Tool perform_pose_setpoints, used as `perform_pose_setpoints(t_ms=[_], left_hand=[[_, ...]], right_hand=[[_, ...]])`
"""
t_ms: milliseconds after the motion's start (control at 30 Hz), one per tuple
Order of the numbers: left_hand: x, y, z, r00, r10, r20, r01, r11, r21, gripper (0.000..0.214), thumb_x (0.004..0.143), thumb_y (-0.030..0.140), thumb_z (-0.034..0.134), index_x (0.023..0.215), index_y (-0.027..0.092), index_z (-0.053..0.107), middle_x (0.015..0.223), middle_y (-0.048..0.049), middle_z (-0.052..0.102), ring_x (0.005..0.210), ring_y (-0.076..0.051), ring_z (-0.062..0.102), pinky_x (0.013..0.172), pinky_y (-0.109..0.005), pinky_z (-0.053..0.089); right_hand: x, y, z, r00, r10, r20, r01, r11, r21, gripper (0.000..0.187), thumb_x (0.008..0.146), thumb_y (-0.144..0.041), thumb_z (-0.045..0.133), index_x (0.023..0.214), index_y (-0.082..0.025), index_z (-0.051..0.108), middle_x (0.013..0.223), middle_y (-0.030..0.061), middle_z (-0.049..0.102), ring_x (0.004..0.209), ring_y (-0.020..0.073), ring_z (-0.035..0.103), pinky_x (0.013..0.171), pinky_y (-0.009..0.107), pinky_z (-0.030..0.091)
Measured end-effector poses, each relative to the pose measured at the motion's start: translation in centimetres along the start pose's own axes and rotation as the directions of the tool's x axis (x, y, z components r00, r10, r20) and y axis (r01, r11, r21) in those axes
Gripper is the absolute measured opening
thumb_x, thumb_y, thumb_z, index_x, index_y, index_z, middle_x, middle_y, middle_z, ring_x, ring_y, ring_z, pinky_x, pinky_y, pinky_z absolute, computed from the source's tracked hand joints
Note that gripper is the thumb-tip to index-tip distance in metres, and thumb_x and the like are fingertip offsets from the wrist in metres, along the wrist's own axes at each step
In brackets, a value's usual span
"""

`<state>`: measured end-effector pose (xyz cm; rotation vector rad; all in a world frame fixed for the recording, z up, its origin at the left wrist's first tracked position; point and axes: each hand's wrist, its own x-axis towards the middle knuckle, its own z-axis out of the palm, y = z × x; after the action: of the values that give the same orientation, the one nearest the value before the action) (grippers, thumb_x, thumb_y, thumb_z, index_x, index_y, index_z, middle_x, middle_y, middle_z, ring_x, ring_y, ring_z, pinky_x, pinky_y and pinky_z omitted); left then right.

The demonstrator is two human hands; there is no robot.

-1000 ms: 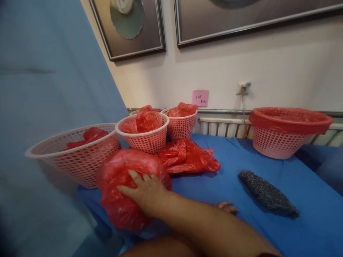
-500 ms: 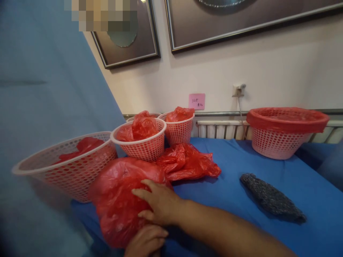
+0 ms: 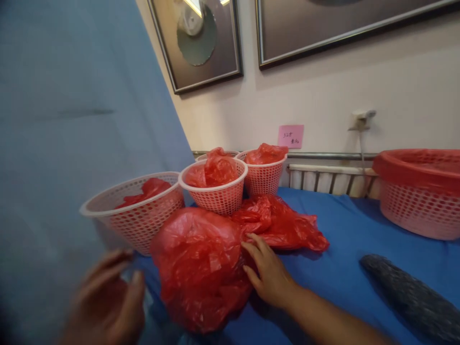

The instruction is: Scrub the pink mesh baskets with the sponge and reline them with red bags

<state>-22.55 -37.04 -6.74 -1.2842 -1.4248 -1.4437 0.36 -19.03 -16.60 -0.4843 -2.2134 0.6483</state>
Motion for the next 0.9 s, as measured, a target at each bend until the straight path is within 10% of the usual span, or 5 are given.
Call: perform_pose_setpoints(t_ms=[67,267,500,900], left_hand=[[4.6,-3.3,-0.3,1.000,0.010,-0.021,-0.006,0.980,0.198,0.036,0.085,0.028,0.071,0.121,0.026,0.065,0.138,-0.0086,0.065,0.131,-0.032,0.061,0.115,-0.059,0.045],[12.1,-11.4,1.1,0.922,-0.047,0.385,-0.187,0.817,0.546,0.046,0.094,0.042,0.055,0.127,0.010,0.061,0.150,-0.0231,0.055,0.142,-0.038,0.049,0.118,-0.058,0.037],[14.4,-11.9,3.0,0.653,-0.282,0.703,-0.487,0.555,0.675,0.045,0.098,0.043,0.046,0.113,0.009,0.069,0.116,-0.0238,0.074,0.113,-0.043,0.067,0.100,-0.056,0.044],[17.5,-11.3,2.3,0.727,-0.414,0.548,-0.380,0.423,0.823,0.063,0.100,0.059,0.026,0.101,0.013,0.068,0.087,-0.0063,0.071,0.090,-0.026,0.068,0.082,-0.035,0.047]], right_hand=[[-0.7,-1.5,0.3,0.994,-0.101,-0.049,0.099,0.995,-0.027,0.063,0.094,-0.017,0.055,0.155,-0.026,0.041,0.164,0.0129,0.035,0.151,0.0312,0.039,0.120,0.060,0.042],[-1.2,-4.4,1.2,0.962,-0.199,-0.187,0.198,0.980,-0.020,0.060,0.095,-0.014,0.052,0.153,-0.026,0.041,0.163,0.0113,0.035,0.146,0.0287,0.044,0.116,0.052,0.049],[-3.6,-0.9,1.6,0.948,-0.047,-0.314,0.033,0.998,-0.049,0.048,0.099,-0.015,0.049,0.145,-0.027,0.052,0.156,0.0118,0.044,0.144,0.0290,0.048,0.114,0.053,0.052],[-4.4,1.3,1.5,0.949,-0.002,-0.317,0.000,1.000,-0.006,0.043,0.097,-0.012,0.048,0.136,-0.024,0.060,0.151,0.0135,0.051,0.136,0.0281,0.057,0.112,0.054,0.053]])
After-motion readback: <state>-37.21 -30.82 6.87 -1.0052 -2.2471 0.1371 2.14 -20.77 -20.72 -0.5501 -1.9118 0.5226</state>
